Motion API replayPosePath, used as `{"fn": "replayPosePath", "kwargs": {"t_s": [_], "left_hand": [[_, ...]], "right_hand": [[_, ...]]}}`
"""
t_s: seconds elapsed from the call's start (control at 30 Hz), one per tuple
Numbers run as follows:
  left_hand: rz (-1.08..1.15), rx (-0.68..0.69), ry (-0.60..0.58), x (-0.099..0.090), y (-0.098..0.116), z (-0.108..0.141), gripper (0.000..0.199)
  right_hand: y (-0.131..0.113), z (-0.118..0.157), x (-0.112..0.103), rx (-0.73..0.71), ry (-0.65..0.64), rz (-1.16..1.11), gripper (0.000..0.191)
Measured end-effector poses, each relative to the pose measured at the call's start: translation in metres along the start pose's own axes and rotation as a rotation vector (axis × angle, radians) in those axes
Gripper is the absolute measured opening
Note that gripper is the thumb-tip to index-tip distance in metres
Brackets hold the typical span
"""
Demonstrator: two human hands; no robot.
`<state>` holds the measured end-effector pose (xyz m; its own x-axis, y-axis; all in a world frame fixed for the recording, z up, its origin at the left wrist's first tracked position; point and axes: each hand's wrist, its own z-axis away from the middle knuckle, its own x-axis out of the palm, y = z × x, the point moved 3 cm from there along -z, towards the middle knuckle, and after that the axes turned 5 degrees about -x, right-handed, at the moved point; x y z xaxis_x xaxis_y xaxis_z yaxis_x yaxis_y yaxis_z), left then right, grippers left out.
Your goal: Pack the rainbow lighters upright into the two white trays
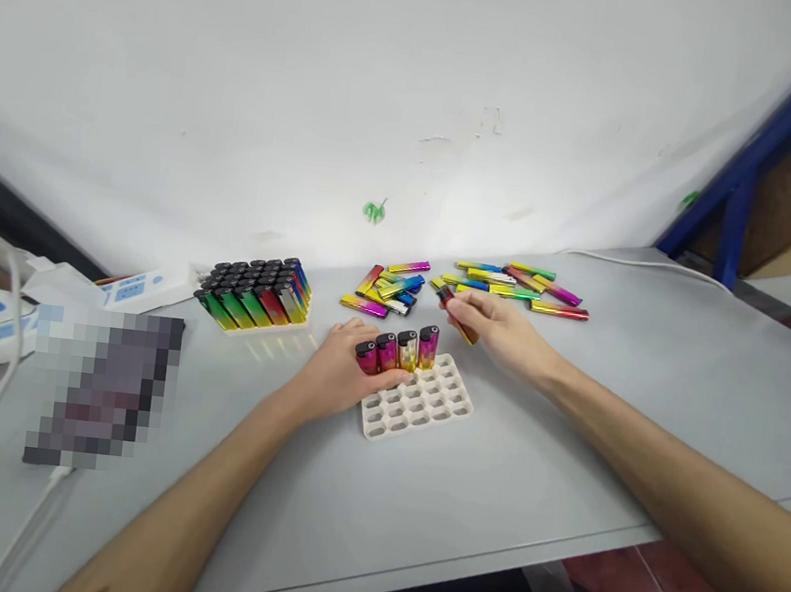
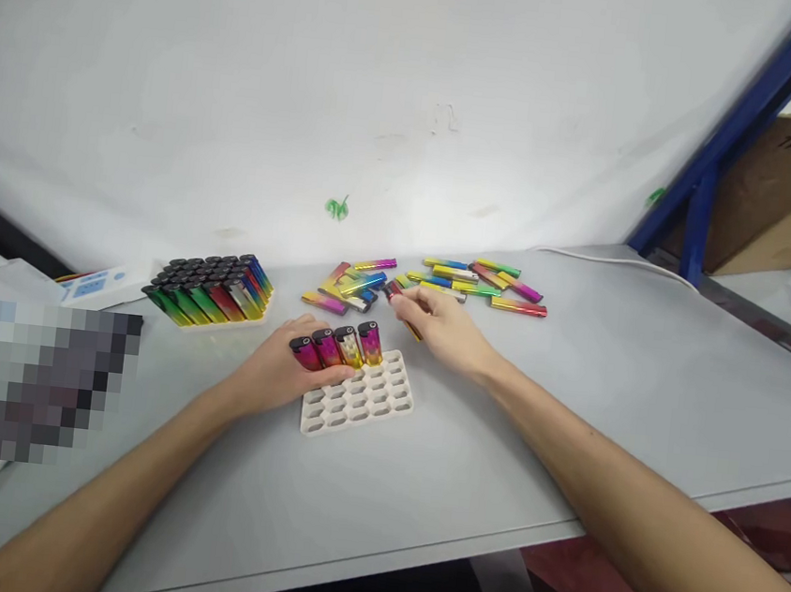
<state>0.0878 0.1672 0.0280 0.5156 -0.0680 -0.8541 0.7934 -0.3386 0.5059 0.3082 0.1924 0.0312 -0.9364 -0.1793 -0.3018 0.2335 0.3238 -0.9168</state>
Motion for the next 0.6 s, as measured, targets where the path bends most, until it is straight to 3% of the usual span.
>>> {"fn": "replayPosePath", "kwargs": {"t_s": [0.2, 0.43, 0.6], "left_hand": [[0.016, -0.005, 0.002, 0.001, -0.001, 0.000, 0.042], [0.011, 0.001, 0.007, 0.001, -0.002, 0.000, 0.042], [0.022, -0.023, 0.000, 0.001, -0.004, 0.001, 0.041]], "right_hand": [[-0.002, -0.001, -0.003, -0.081, -0.116, -0.021, 0.031], [-0.015, 0.004, -0.006, -0.182, -0.260, 0.242, 0.028], [-0.025, 0.008, -0.009, -0.143, -0.348, 0.352, 0.027]]}}
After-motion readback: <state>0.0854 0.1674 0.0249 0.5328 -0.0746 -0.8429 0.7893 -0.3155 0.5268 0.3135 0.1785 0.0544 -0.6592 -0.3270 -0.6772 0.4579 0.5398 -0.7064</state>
